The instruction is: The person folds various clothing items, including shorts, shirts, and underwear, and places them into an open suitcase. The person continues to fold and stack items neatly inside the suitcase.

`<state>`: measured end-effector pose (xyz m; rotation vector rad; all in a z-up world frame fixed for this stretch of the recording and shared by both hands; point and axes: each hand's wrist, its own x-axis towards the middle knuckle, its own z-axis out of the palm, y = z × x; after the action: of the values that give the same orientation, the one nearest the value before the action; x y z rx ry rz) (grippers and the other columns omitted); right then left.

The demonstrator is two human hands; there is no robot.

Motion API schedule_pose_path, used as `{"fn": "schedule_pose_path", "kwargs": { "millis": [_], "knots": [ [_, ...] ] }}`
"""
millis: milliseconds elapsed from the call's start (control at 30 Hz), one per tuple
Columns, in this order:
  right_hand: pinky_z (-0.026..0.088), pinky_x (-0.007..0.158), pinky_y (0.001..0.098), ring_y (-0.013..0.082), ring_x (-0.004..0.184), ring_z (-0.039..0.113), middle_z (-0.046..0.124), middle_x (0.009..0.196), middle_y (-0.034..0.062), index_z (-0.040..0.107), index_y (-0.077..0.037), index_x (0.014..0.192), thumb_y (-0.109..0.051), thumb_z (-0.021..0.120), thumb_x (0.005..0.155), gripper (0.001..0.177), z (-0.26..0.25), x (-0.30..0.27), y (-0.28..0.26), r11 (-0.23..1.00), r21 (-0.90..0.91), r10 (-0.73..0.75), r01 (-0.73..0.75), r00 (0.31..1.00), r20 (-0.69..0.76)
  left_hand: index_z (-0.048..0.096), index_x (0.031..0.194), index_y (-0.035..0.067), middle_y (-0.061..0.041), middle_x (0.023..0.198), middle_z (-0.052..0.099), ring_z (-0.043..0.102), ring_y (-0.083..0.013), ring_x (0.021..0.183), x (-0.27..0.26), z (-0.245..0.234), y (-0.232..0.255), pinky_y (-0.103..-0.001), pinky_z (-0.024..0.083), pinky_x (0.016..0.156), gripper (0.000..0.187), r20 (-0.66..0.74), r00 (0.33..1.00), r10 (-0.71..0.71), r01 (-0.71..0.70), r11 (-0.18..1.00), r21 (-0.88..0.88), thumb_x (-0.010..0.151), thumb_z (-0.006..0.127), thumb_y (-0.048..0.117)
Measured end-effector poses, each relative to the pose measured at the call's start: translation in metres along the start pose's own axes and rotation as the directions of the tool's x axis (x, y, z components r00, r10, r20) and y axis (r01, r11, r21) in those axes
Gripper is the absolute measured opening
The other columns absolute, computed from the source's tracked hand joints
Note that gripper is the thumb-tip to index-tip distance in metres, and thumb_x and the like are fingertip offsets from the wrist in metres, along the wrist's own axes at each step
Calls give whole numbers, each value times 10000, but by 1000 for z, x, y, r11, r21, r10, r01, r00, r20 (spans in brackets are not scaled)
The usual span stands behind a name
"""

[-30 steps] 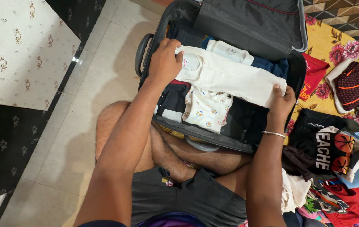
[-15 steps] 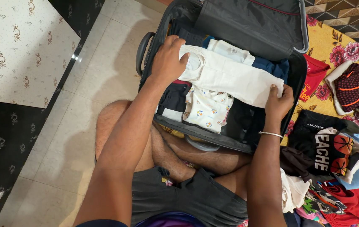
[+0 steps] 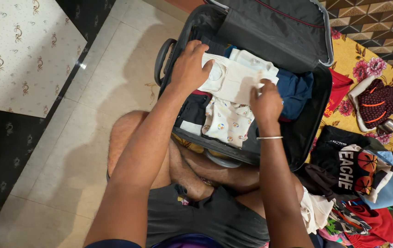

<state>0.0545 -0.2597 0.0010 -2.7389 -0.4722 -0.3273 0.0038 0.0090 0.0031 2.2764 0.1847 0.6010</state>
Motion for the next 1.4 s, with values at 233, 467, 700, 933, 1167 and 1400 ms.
{"fn": "schedule_pose_path", "kwargs": {
  "millis": [233, 467, 700, 933, 1167, 1400],
  "knots": [
    [547, 669, 366, 222, 678, 719, 758, 903, 109, 728, -33, 1055, -281, 742, 971, 262, 14, -14, 28, 923, 331, 233, -194, 969, -80, 623, 1277, 6, -216, 1401, 547, 629, -398, 1182, 1, -2, 0, -446, 528, 961, 438, 3, 1000, -31, 31, 1000, -4, 927, 755, 233],
    [547, 621, 288, 130, 654, 693, 738, 830, 69, 723, -3, 997, -303, 771, 932, 311, 29, -21, 86, 758, 423, 518, -496, 852, 72, 644, 1245, 7, -194, 1347, 584, 653, -383, 1147, 0, -2, 3, -441, 534, 945, 412, 3, 1000, 7, -7, 1000, 1, 916, 764, 223],
    [548, 752, 324, 195, 789, 699, 734, 894, 107, 672, 38, 1128, -380, 808, 886, 502, 41, -22, 84, 852, 284, 427, -440, 898, 110, 695, 1019, 55, -171, 961, 735, 722, -362, 902, -4, -7, 17, -462, 555, 811, 227, 171, 981, -92, 91, 996, 15, 966, 693, 275],
    [542, 688, 313, 189, 783, 689, 729, 928, 110, 625, 43, 1178, -368, 790, 888, 530, 39, -20, 78, 766, 387, 490, -514, 856, 165, 713, 1016, 60, -163, 827, 748, 730, -352, 878, -31, 45, 42, -466, 550, 803, 326, 466, 880, -86, 103, 995, -10, 904, 721, 366],
    [463, 511, 256, 75, 611, 552, 641, 797, 3, 648, 17, 1095, -276, 760, 922, 359, 39, -14, 81, 455, 673, 552, -584, 777, 302, 561, 1349, 40, -197, 1174, 699, 658, -382, 1089, -47, 89, 42, -461, 518, 896, 658, 588, 798, 131, -27, 983, -182, 819, 764, 373],
    [400, 567, 226, 50, 633, 508, 668, 822, 25, 664, 45, 968, -187, 786, 937, 263, 45, -16, 88, 373, 752, 470, -544, 809, 353, 672, 1246, 44, -175, 1208, 703, 665, -366, 1119, -26, 57, 29, -437, 516, 950, 459, 398, 910, 113, -36, 980, -196, 891, 759, 321]
  ]
}}
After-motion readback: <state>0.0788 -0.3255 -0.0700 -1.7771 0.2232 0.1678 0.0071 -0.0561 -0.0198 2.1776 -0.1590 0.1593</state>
